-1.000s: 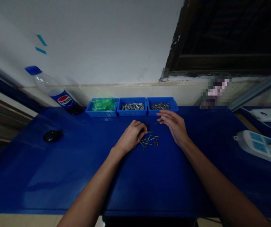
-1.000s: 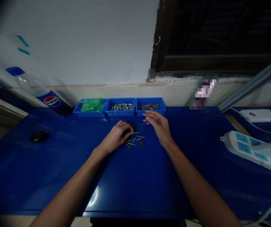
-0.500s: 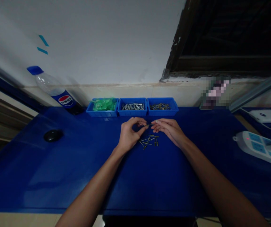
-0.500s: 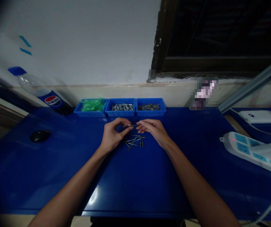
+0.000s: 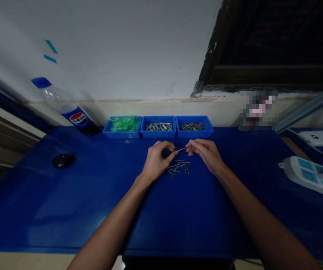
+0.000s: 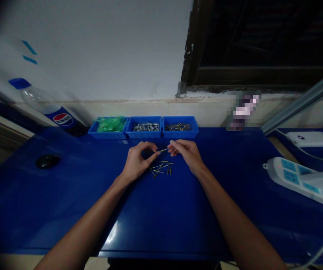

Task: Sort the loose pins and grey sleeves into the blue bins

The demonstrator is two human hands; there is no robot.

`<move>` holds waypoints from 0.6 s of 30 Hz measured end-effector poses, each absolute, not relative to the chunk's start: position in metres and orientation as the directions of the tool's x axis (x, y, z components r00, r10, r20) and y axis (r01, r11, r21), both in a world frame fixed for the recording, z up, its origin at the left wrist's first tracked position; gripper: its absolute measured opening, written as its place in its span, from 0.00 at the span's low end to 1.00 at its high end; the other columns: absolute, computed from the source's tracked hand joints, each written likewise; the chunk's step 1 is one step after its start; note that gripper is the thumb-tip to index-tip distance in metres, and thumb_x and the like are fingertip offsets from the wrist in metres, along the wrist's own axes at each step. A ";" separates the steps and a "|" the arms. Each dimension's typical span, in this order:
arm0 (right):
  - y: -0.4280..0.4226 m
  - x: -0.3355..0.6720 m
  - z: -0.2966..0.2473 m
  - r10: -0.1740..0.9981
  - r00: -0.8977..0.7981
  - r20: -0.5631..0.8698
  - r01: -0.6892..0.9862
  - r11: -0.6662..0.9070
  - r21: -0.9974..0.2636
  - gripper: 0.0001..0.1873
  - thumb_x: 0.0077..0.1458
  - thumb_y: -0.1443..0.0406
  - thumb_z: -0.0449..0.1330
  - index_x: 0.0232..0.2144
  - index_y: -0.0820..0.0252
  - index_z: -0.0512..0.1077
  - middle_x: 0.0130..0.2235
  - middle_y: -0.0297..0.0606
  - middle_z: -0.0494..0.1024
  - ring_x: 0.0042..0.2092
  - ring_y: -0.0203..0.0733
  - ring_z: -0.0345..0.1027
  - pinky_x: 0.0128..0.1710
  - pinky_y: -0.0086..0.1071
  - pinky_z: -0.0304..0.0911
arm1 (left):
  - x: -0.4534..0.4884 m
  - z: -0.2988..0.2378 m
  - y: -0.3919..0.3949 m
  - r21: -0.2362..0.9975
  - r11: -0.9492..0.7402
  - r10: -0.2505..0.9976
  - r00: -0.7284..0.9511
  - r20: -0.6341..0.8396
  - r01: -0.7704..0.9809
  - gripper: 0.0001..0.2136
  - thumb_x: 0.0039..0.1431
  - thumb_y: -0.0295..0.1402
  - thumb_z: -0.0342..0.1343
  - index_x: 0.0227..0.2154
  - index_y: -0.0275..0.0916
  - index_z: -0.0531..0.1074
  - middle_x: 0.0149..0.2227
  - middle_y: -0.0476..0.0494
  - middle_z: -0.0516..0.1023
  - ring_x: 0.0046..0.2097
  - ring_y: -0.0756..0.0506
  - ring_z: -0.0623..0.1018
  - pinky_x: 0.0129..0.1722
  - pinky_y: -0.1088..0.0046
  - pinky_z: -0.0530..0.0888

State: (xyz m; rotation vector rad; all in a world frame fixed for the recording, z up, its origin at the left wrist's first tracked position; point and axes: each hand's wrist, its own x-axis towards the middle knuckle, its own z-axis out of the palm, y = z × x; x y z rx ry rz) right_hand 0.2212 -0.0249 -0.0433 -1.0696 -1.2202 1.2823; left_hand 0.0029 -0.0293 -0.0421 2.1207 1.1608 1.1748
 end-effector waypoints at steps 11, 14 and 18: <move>-0.021 0.231 -0.042 0.977 0.122 0.173 -0.106 0.186 -0.977 0.19 0.63 0.53 0.61 0.53 0.47 0.79 0.58 0.42 0.81 0.48 0.49 0.80 0.48 0.45 0.74 | -0.003 -0.053 -0.025 0.519 -0.665 0.728 0.620 0.292 0.537 0.01 0.66 0.29 0.62 0.38 0.40 0.78 0.42 0.43 0.82 0.46 0.41 0.77 0.52 0.60 0.73; -0.021 0.230 -0.044 0.982 0.098 0.164 -0.082 0.172 -0.982 0.19 0.63 0.52 0.60 0.52 0.48 0.79 0.56 0.42 0.82 0.46 0.49 0.80 0.46 0.44 0.74 | -0.002 -0.053 -0.025 0.488 -0.677 0.718 0.640 0.273 0.551 0.03 0.69 0.29 0.59 0.38 0.39 0.77 0.41 0.43 0.80 0.45 0.42 0.76 0.51 0.60 0.72; -0.022 0.229 -0.044 0.988 0.078 0.134 -0.128 0.143 -0.981 0.16 0.62 0.54 0.61 0.48 0.52 0.80 0.50 0.43 0.85 0.40 0.46 0.80 0.43 0.42 0.73 | 0.000 -0.050 -0.027 0.481 -0.665 0.734 0.619 0.280 0.572 0.03 0.70 0.29 0.57 0.39 0.39 0.74 0.41 0.42 0.79 0.44 0.41 0.75 0.48 0.62 0.73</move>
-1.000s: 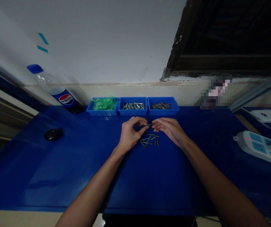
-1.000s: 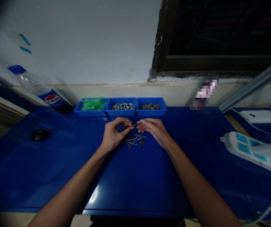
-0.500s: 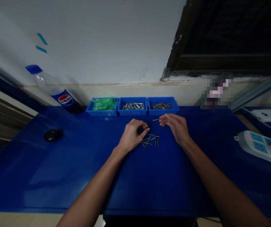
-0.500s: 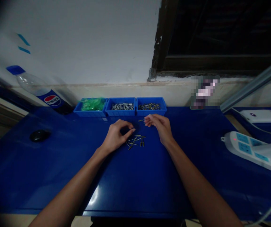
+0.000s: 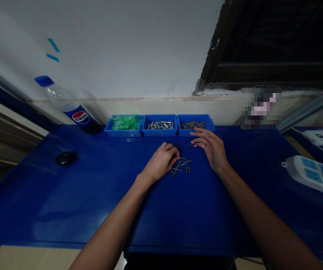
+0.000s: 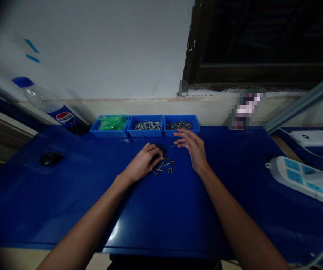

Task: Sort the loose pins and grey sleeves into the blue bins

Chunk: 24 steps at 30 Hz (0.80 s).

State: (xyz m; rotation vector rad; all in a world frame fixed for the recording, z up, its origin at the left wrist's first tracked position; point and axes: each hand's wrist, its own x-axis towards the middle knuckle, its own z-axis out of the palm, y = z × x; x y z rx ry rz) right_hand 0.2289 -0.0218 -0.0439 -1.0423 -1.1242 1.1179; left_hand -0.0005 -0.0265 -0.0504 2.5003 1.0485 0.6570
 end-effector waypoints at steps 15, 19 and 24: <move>-0.025 0.221 -0.045 0.988 -0.154 0.030 -0.025 0.026 -0.999 0.16 0.55 0.51 0.71 0.37 0.57 0.85 0.32 0.40 0.85 0.30 0.41 0.75 0.33 0.37 0.68 | 0.006 -0.044 -0.029 0.790 -0.511 0.859 0.211 0.466 0.338 0.07 0.62 0.29 0.66 0.42 0.41 0.77 0.37 0.46 0.84 0.39 0.45 0.82 0.43 0.67 0.77; -0.024 0.220 -0.051 0.981 -0.193 0.006 -0.080 -0.010 -0.997 0.15 0.55 0.52 0.71 0.36 0.57 0.85 0.34 0.42 0.86 0.33 0.42 0.78 0.37 0.38 0.70 | 0.008 -0.044 -0.031 0.789 -0.519 0.854 0.233 0.464 0.330 0.06 0.62 0.28 0.66 0.41 0.40 0.77 0.37 0.47 0.84 0.39 0.46 0.82 0.42 0.68 0.77; -0.023 0.219 -0.051 0.993 -0.089 0.071 -0.092 0.063 -0.994 0.12 0.56 0.54 0.72 0.33 0.56 0.85 0.32 0.40 0.85 0.33 0.43 0.78 0.38 0.38 0.71 | 0.009 -0.042 -0.032 0.747 -0.524 0.851 0.229 0.472 0.409 0.09 0.61 0.30 0.67 0.43 0.41 0.77 0.39 0.46 0.84 0.41 0.45 0.81 0.45 0.66 0.77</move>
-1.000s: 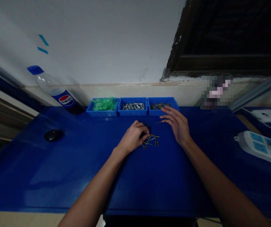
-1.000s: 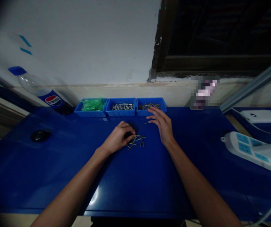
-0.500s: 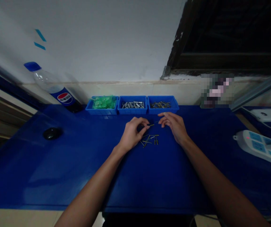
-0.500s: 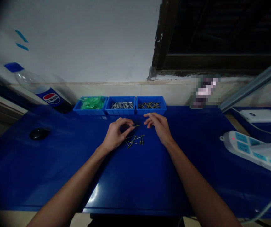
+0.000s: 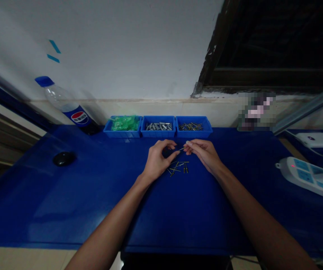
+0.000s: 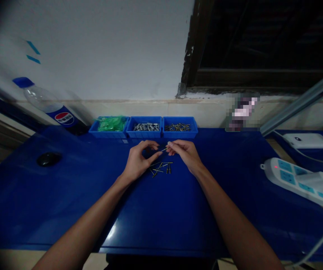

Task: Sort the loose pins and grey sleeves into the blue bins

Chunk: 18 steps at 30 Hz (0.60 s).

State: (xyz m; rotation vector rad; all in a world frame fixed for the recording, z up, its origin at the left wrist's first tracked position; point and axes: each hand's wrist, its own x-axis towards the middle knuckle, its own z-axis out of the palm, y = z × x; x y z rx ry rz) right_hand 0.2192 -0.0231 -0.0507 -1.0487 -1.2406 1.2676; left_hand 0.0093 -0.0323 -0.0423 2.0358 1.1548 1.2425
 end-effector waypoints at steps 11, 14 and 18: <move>-0.016 0.246 -0.053 0.890 0.039 0.454 0.564 0.355 -0.745 0.10 0.60 0.64 0.64 0.42 0.54 0.83 0.46 0.41 0.86 0.49 0.53 0.80 0.56 0.51 0.70 | 0.007 -0.046 -0.030 0.750 -0.478 0.877 0.201 0.436 0.458 0.03 0.67 0.30 0.59 0.40 0.40 0.77 0.38 0.46 0.84 0.39 0.46 0.81 0.42 0.68 0.75; -0.014 0.252 -0.061 0.868 -0.118 0.482 0.743 0.400 -0.537 0.10 0.59 0.68 0.62 0.40 0.55 0.83 0.45 0.42 0.87 0.50 0.54 0.79 0.56 0.51 0.69 | 0.008 -0.045 -0.032 0.732 -0.487 0.872 0.223 0.436 0.476 0.03 0.67 0.29 0.59 0.38 0.39 0.78 0.38 0.46 0.84 0.40 0.46 0.81 0.44 0.68 0.75; -0.011 0.254 -0.067 0.877 -0.223 0.426 0.781 0.422 -0.460 0.09 0.62 0.68 0.62 0.39 0.57 0.83 0.44 0.44 0.86 0.47 0.54 0.78 0.53 0.50 0.69 | 0.009 -0.045 -0.032 0.728 -0.487 0.872 0.234 0.429 0.482 0.04 0.68 0.30 0.58 0.39 0.39 0.78 0.38 0.46 0.84 0.40 0.46 0.81 0.44 0.68 0.75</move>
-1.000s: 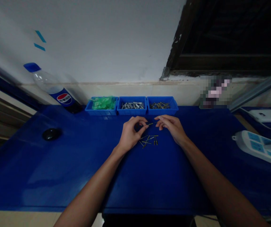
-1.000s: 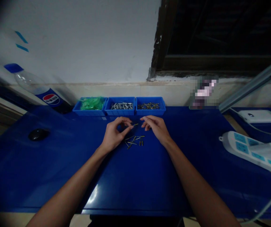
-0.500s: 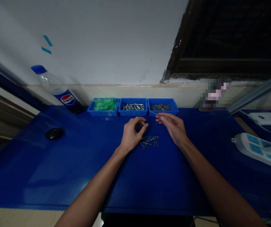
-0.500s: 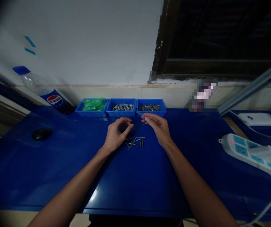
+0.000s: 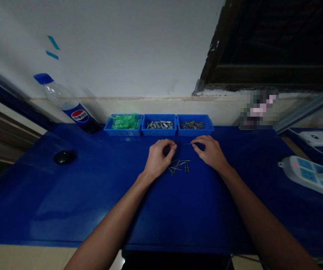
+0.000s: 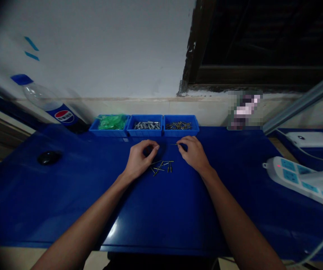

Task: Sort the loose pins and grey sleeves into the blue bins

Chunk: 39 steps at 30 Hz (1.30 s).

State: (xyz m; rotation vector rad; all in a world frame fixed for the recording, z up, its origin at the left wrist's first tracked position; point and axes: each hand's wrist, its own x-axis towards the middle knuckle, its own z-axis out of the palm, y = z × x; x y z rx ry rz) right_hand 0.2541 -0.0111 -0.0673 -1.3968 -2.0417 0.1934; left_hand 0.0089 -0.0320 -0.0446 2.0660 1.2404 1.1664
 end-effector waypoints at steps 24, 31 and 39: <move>-0.027 0.220 -0.053 0.960 -0.221 0.172 0.108 0.199 -0.974 0.12 0.54 0.55 0.73 0.37 0.54 0.81 0.39 0.39 0.86 0.43 0.48 0.82 0.51 0.45 0.75 | 0.002 -0.047 -0.030 0.543 -0.660 0.751 0.444 0.489 0.519 0.08 0.71 0.32 0.58 0.41 0.37 0.82 0.40 0.42 0.86 0.43 0.42 0.80 0.48 0.62 0.77; -0.026 0.218 -0.051 0.986 -0.125 0.114 0.030 0.118 -0.993 0.12 0.50 0.57 0.75 0.36 0.55 0.83 0.34 0.39 0.86 0.36 0.47 0.83 0.45 0.46 0.78 | 0.000 -0.038 -0.032 0.531 -0.582 0.813 0.421 0.403 0.616 0.07 0.70 0.34 0.59 0.44 0.38 0.80 0.44 0.41 0.84 0.46 0.41 0.81 0.50 0.62 0.78; -0.022 0.218 -0.050 0.944 0.085 0.320 0.027 0.319 -0.947 0.26 0.53 0.61 0.73 0.55 0.48 0.77 0.57 0.40 0.82 0.54 0.51 0.79 0.59 0.51 0.73 | -0.012 -0.015 -0.039 0.290 -0.393 0.919 0.380 0.102 0.873 0.11 0.60 0.36 0.62 0.44 0.41 0.77 0.41 0.40 0.79 0.33 0.41 0.80 0.31 0.66 0.75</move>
